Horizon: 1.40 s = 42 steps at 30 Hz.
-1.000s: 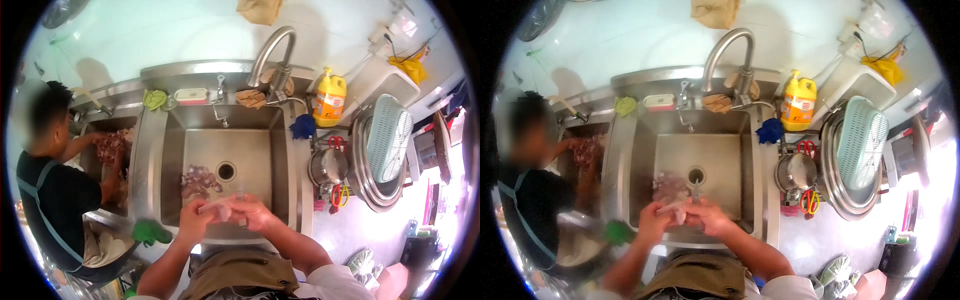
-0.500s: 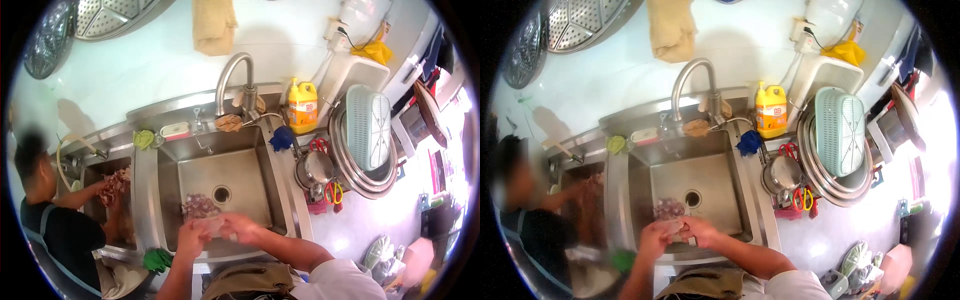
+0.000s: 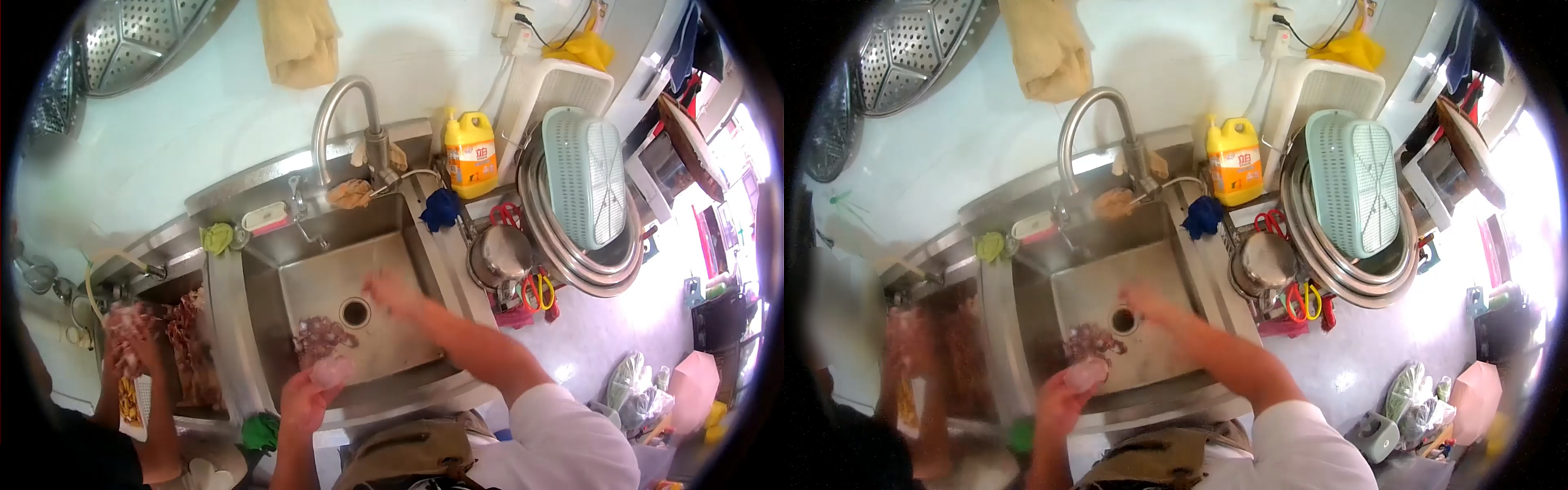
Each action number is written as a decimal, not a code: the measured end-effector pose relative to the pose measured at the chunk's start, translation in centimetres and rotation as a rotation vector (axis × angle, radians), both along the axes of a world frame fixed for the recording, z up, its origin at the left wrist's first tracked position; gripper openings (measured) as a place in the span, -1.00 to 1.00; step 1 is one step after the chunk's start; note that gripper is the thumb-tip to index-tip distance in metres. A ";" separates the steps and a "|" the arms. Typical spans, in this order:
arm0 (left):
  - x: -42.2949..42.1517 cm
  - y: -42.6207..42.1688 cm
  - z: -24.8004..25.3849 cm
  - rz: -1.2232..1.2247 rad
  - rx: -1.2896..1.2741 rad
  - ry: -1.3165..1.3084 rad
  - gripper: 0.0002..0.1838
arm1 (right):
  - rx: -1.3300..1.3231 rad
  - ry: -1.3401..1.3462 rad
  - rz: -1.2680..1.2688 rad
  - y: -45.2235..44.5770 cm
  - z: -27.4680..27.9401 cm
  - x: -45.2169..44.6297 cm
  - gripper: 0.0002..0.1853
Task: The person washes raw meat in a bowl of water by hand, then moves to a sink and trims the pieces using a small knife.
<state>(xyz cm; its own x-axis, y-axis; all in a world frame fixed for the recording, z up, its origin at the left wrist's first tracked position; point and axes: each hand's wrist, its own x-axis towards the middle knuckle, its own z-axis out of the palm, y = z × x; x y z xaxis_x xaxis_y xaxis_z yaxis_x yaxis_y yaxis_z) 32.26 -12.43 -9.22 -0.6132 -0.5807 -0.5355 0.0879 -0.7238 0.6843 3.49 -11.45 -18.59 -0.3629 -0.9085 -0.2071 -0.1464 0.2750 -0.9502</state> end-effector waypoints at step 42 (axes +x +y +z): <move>-3.3 -0.6 -2.9 -0.155 -0.743 -0.220 -0.69 | 0.039 -0.646 0.063 1.5 8.6 9.1 -0.83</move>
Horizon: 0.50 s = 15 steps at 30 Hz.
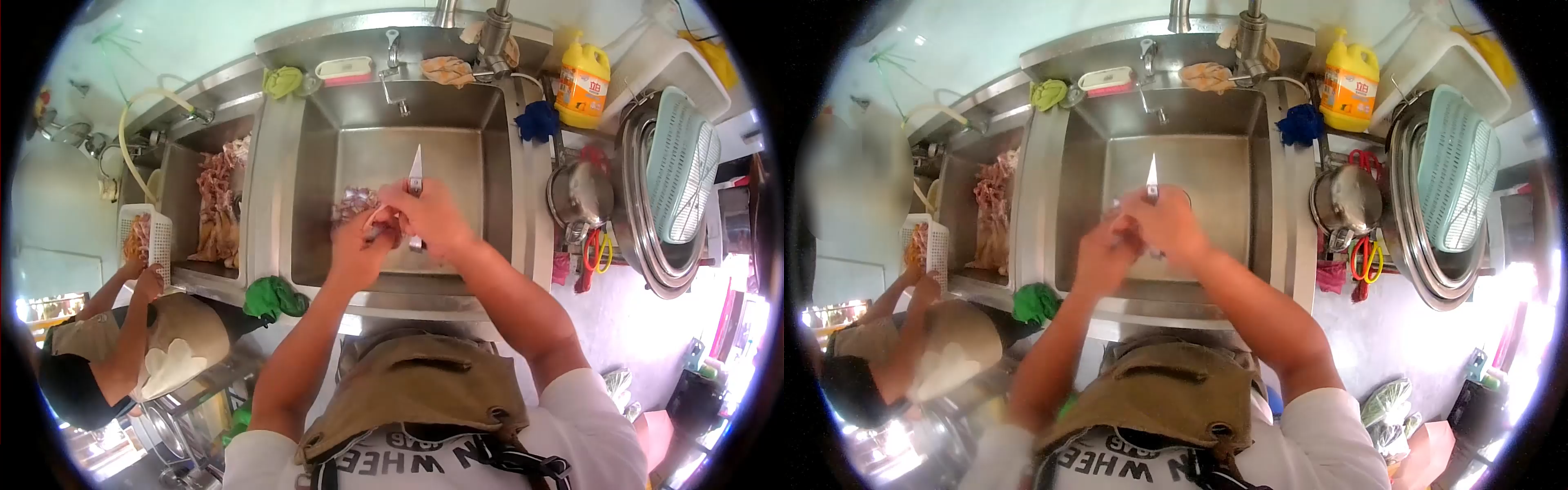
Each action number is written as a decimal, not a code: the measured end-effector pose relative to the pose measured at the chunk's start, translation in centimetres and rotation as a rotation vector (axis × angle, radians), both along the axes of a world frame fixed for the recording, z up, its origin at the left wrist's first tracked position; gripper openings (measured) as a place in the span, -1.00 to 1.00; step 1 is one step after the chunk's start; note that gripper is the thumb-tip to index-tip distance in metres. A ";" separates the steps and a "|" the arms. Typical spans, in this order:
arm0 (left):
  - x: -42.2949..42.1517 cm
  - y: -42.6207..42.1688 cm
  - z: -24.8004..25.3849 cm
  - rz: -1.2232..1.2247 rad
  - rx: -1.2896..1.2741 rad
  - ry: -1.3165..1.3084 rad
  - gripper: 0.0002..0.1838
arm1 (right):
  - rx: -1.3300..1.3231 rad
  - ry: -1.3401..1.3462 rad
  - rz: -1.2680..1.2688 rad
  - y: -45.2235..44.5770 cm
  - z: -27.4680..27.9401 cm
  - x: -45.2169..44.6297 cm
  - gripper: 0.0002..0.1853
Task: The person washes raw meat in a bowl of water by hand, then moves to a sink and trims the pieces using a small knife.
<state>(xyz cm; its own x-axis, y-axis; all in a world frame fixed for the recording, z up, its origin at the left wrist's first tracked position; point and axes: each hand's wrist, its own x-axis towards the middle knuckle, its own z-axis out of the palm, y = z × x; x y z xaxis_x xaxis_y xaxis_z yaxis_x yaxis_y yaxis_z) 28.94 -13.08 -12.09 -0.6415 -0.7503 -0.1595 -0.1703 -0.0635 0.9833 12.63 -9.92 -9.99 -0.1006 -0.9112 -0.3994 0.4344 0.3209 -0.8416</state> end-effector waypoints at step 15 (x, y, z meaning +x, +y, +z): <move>1.6 0.8 3.3 0.192 0.946 0.496 -0.53 | -0.130 0.408 0.000 2.8 0.2 -1.4 -0.84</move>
<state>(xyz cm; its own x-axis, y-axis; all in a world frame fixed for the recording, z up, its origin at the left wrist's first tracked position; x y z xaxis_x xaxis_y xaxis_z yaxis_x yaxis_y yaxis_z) 30.57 -12.23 -8.77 -0.6789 -0.5542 -0.4815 0.3262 -0.8153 0.4784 11.20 -7.13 -9.74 -0.2266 -0.9515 -0.2083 0.0572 0.2005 -0.9780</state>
